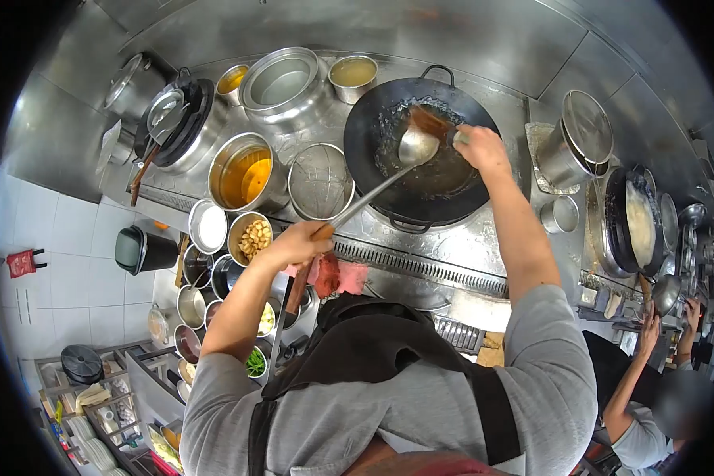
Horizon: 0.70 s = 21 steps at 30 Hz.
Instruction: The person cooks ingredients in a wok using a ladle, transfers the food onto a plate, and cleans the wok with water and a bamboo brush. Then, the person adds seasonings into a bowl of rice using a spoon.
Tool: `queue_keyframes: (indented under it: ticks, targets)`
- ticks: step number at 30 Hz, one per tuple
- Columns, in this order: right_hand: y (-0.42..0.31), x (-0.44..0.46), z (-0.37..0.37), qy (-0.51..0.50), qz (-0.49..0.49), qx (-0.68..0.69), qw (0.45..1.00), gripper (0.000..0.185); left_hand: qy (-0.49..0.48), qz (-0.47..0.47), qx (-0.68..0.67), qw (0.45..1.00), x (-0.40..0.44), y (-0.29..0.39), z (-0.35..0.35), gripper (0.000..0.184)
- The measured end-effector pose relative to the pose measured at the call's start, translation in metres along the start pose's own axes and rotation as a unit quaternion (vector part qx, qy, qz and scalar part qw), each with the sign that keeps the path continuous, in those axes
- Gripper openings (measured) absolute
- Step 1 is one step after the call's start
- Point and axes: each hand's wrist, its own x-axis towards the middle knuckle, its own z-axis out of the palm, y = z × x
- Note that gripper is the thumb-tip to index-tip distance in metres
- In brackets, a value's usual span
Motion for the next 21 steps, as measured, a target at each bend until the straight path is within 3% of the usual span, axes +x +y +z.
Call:
queue_keyframes:
  ticks: [1,2,4,6,8,9,10,11,12,14,15,16,17,18,19,20,21]
  targets:
    - [0.006,-0.008,0.0,0.066,0.019,0.053,0.996,0.034,-0.091,-0.115,-0.298,0.943,-0.01,-0.007,0.0,0.032]
    - [0.014,-0.014,0.001,0.134,0.04,0.105,0.985,0.037,-0.175,-0.217,-0.559,0.781,-0.017,-0.013,0.001,0.03]
    - [0.033,-0.022,0.022,0.13,0.073,0.168,0.974,0.042,-0.173,-0.209,-0.581,0.767,-0.03,-0.02,0.011,0.03]
    - [0.04,-0.032,0.036,-0.037,0.027,0.059,0.997,0.041,-0.16,-0.201,-0.62,0.742,-0.044,-0.027,0.019,0.031]
    - [0.033,-0.04,0.015,-0.057,0.06,0.053,0.995,0.039,-0.147,-0.192,-0.655,0.715,-0.049,-0.032,0.021,0.031]
    - [0.034,-0.042,0.009,-0.037,0.087,0.072,0.993,0.039,-0.135,-0.221,-0.515,0.817,-0.046,-0.033,0.019,0.031]
    - [0.035,-0.043,0.007,-0.018,0.112,0.091,0.989,0.04,-0.136,-0.222,-0.516,0.816,-0.045,-0.033,0.024,0.031]
    - [0.036,-0.044,0.007,0.016,0.14,0.153,0.978,0.042,-0.039,-0.156,-0.286,0.945,-0.044,-0.034,0.031,0.028]
    - [0.038,-0.044,0.015,0.017,0.14,0.154,0.978,0.042,0.063,-0.077,-0.029,0.995,-0.042,-0.034,0.037,0.026]
    - [0.037,-0.046,0.038,0.021,0.102,0.216,0.971,0.044,0.088,-0.119,-0.029,0.989,-0.039,-0.029,0.049,0.03]
    - [0.034,-0.047,0.048,0.008,0.094,0.105,0.99,0.043,0.079,-0.118,-0.086,0.986,-0.04,-0.028,0.054,0.028]
    - [0.037,-0.049,0.041,0.013,0.097,0.107,0.989,0.043,0.07,-0.119,-0.143,0.98,-0.041,-0.022,0.055,0.025]
    - [0.041,-0.05,0.033,-0.006,0.132,0.108,0.985,0.045,-0.038,-0.247,-0.354,0.901,-0.043,-0.017,0.056,0.021]
    - [0.045,-0.055,0.029,-0.028,0.167,0.111,0.979,0.046,-0.039,-0.248,-0.35,0.902,-0.049,-0.011,0.057,0.021]
    - [0.051,-0.062,0.023,0.034,0.126,0.105,0.986,0.047,-0.048,-0.269,-0.485,0.831,-0.054,-0.004,0.061,0.021]
    - [0.052,-0.067,0.02,0.036,0.127,0.106,0.986,0.047,-0.055,-0.283,-0.61,0.738,-0.058,0.003,0.063,0.022]
    - [0.054,-0.072,0.015,0.059,0.212,0.292,0.931,0.047,-0.078,-0.269,-0.653,0.703,-0.06,0.01,0.062,0.026]
